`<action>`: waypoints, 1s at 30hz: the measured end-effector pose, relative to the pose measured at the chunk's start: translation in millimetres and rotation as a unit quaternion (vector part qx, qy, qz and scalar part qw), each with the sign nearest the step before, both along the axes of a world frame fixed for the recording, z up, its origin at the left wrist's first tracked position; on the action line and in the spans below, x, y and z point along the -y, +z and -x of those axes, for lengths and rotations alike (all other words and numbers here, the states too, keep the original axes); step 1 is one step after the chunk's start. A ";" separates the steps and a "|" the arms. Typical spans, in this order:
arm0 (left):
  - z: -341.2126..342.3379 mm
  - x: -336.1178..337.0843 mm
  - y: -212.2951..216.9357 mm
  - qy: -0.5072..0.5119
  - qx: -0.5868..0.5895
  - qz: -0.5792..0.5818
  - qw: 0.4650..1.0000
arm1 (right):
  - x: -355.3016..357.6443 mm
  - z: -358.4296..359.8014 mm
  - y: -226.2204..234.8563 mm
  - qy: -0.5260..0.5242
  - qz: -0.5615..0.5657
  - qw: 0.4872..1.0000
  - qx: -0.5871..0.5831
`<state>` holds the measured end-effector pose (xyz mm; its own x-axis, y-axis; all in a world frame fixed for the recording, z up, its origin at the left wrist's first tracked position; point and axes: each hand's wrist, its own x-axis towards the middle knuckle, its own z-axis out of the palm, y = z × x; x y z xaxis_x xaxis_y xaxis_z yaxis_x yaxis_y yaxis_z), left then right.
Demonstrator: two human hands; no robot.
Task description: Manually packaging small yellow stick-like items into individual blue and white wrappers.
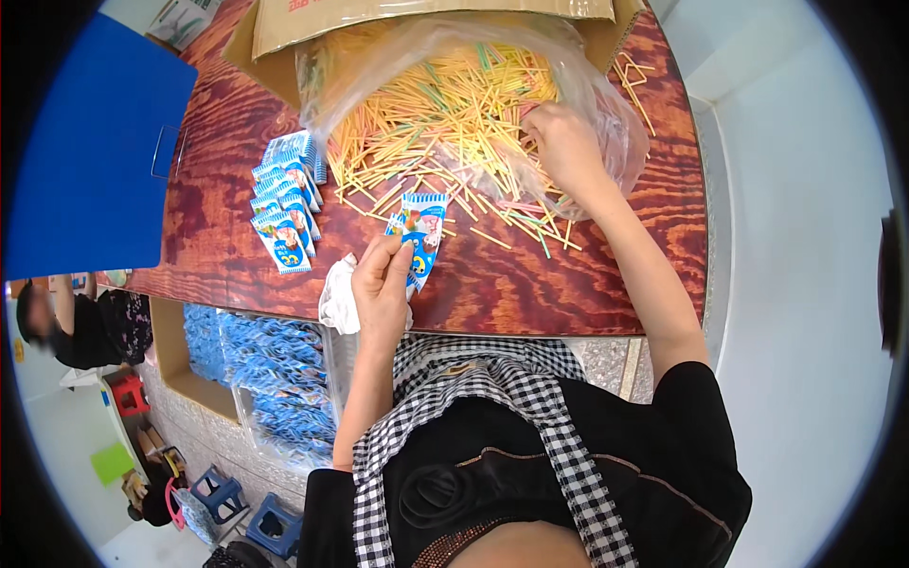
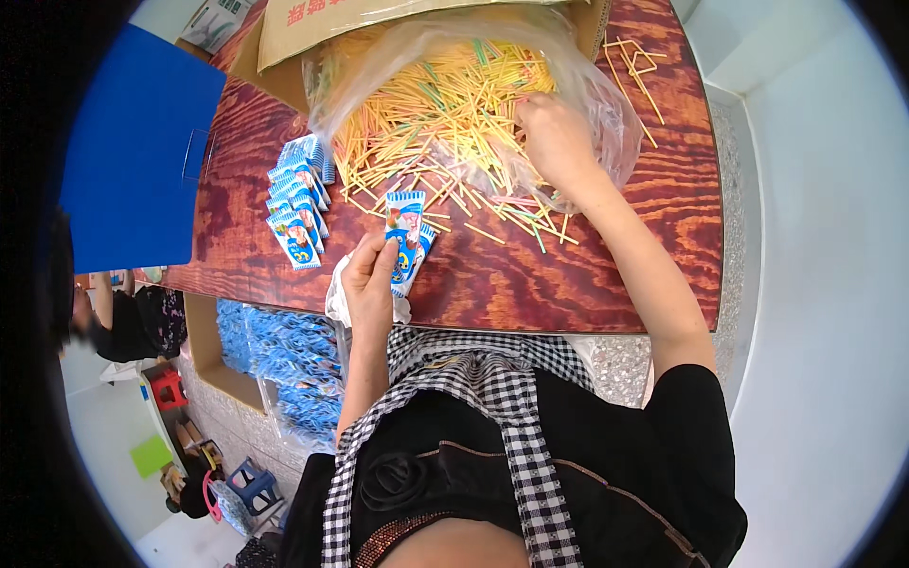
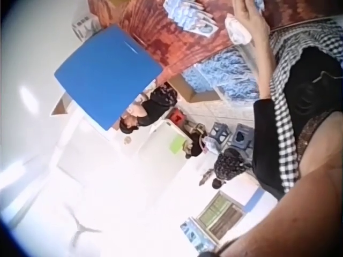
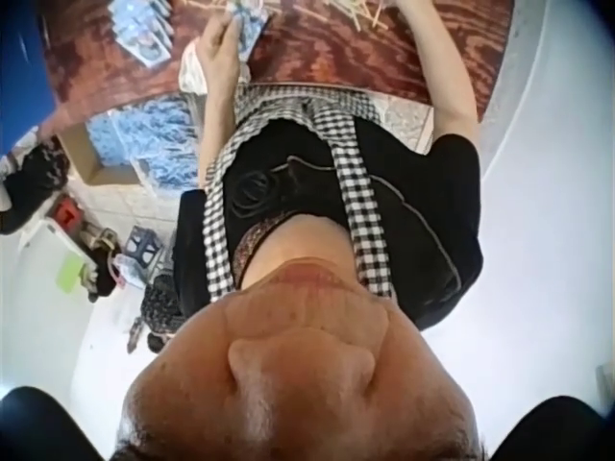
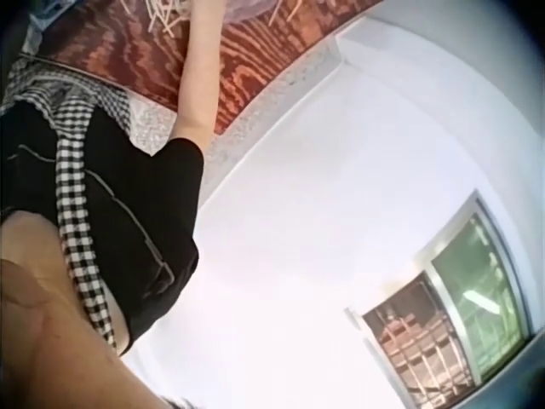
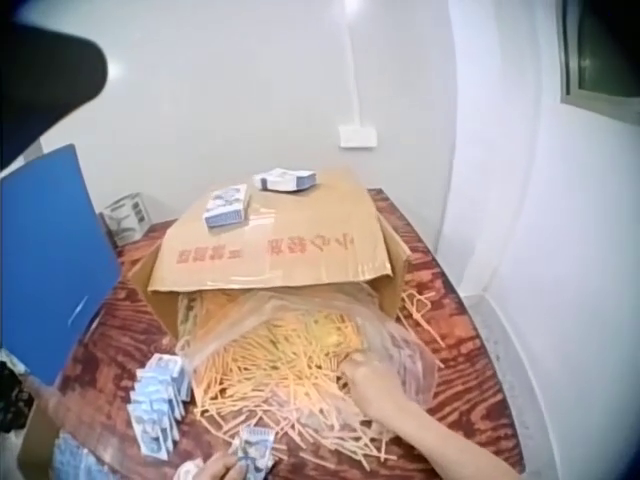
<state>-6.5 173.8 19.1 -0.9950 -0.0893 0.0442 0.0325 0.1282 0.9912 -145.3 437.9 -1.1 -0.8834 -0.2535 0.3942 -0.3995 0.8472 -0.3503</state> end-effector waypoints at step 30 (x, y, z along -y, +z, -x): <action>2.3 13.7 -16.9 -0.073 0.048 -0.138 0.987 | -11.0 60.6 10.5 -0.056 -0.345 0.925 -0.150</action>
